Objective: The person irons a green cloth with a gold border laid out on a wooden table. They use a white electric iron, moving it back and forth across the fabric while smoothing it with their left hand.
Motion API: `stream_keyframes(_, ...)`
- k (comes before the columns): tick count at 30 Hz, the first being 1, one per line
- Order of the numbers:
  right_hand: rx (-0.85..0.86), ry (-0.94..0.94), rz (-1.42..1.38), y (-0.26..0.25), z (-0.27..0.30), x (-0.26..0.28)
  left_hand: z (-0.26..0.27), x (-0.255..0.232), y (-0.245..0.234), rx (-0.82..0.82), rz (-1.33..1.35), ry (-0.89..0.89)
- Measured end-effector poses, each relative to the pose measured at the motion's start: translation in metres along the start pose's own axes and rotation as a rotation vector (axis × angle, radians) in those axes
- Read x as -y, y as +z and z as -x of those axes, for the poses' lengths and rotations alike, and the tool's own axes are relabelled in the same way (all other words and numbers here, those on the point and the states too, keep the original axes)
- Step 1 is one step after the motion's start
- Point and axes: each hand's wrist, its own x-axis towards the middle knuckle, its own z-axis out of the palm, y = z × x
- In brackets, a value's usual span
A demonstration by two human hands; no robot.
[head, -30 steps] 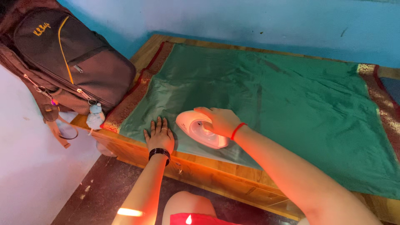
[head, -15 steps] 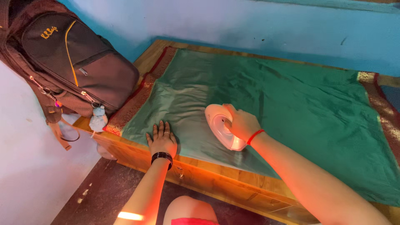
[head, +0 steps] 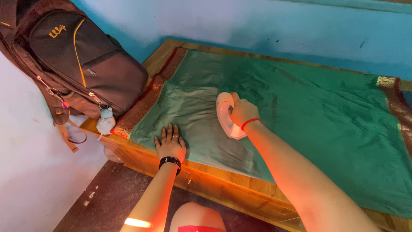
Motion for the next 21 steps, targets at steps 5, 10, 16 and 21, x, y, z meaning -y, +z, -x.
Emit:
stream_keyframes(5, 0.120, -0.067, -0.005, -0.026, 0.029, -0.015, 0.001, 0.001, -0.003, 0.032, -0.004, 0.000)
stream_keyframes(10, 0.154, -0.073, 0.034, -0.055, 0.075, -0.040, 0.003, 0.002, -0.003, 0.012, 0.001, 0.008)
stream_keyframes(16, 0.078, 0.001, 0.092, -0.054, 0.076, -0.069, 0.002, 0.001, 0.001, -0.033, 0.007, 0.005)
stream_keyframes(21, 0.012, 0.067, 0.096, -0.039, 0.024, -0.087, 0.001, 0.001, 0.002, -0.048, 0.017, -0.008)
